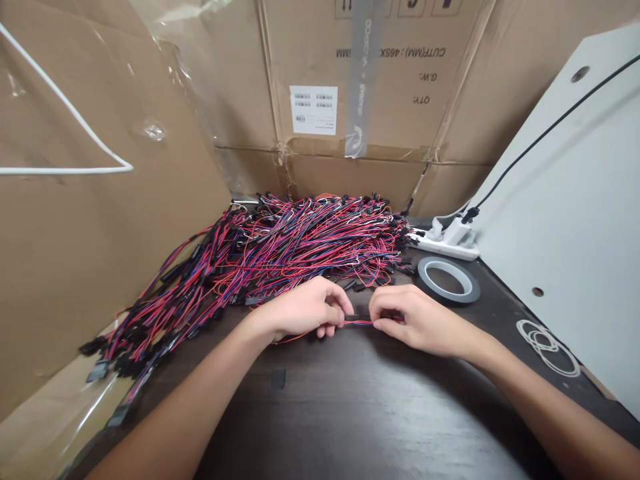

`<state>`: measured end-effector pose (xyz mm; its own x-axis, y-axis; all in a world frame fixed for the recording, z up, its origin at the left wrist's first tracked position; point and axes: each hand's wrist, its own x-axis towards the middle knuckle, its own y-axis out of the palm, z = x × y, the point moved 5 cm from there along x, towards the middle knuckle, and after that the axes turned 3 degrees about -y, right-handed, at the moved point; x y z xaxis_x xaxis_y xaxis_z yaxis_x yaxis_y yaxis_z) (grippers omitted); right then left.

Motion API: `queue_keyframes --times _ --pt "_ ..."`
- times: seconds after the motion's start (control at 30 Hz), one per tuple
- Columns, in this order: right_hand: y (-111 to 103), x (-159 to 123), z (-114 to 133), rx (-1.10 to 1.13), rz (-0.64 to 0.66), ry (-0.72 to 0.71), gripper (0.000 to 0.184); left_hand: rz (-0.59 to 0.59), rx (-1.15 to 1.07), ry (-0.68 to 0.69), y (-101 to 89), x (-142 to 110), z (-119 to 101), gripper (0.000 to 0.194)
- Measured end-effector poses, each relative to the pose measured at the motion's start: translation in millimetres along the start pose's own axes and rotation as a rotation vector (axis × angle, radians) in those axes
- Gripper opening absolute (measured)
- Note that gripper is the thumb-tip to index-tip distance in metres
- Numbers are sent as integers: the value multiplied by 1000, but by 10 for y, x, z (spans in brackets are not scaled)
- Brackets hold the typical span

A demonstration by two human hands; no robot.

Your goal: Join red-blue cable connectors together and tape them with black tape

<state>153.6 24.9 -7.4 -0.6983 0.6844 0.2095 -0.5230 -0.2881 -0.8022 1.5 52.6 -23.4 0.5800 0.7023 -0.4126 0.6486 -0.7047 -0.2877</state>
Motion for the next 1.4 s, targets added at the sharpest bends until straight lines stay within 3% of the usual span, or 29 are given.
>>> queue_keyframes --times 0.37,0.5,0.93,1.17,1.4 --pt "-52 -19 -94 107 -34 143 6 51 -46 -11 -6 -49 -39 16" --pt "-42 -16 -100 236 20 174 23 77 -40 -7 -3 -55 -41 15" --pt "-91 -25 -111 258 83 145 27 249 -245 -53 157 -89 -63 13" --pt "-180 -57 -52 149 -28 67 22 284 -244 -92 240 -90 -42 9" --pt "-213 -56 -65 178 -45 36 20 277 -236 -56 274 -103 -116 17"
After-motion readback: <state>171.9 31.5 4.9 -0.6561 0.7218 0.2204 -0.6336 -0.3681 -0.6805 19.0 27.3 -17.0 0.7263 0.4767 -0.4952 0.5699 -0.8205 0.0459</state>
